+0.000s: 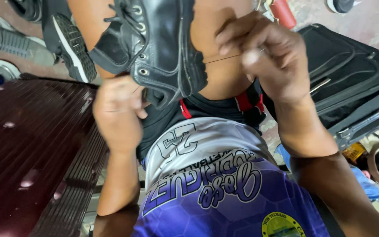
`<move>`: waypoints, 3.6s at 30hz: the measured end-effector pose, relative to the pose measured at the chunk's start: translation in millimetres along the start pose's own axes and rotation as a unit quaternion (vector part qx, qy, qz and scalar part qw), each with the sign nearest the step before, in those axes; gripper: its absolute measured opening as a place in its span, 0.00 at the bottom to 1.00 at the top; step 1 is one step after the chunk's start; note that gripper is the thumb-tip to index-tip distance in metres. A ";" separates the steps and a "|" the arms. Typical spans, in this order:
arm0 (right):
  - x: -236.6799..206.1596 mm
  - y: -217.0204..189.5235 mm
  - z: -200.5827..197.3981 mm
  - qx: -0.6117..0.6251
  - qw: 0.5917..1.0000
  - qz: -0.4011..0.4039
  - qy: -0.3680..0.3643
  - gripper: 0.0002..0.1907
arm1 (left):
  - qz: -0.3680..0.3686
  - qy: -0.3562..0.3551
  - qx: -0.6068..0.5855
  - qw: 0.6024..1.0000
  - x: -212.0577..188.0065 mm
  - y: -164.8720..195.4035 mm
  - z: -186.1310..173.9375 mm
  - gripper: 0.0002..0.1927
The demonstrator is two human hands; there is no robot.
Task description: The person holds a black shoe and uses a needle and thread to stitch along the upper seam. They repeatedly push the needle through the leather and pull the thread tight, working on one section of the shoe throughout the clip.
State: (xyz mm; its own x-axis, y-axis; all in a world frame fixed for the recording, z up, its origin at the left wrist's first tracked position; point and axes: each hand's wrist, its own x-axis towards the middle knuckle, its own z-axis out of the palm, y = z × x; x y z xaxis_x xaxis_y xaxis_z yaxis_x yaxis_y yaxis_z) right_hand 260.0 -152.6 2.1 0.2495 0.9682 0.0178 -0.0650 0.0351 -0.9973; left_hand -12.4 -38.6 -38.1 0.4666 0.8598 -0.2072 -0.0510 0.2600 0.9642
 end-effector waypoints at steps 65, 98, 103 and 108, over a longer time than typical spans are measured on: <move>0.7 -14.5 21.8 -0.375 0.926 -0.031 -0.041 0.14 | -0.087 -0.038 -0.032 0.995 20.1 -1.5 44.3 0.19; 24.1 -10.4 -6.7 -0.392 0.913 0.040 -0.101 0.06 | -0.039 0.200 0.049 0.978 -14.5 16.9 -59.3 0.04; 7.7 5.8 -34.2 -0.210 0.965 0.155 -0.018 0.11 | 0.179 0.134 0.429 0.875 -5.5 32.7 -65.1 0.13; -6.5 33.8 -61.7 -0.051 0.991 0.114 0.048 0.15 | 0.170 -0.104 0.219 0.955 -9.4 16.6 -10.4 0.31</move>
State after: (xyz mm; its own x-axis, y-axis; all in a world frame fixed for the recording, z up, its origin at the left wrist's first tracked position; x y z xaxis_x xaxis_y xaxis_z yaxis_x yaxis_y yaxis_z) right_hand 315.8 -172.9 -36.2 0.3313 0.9198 -0.2102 -0.0336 -0.2111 -0.9769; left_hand -26.9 -37.8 -21.8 0.6565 0.7441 0.1235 0.1217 -0.2661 0.9562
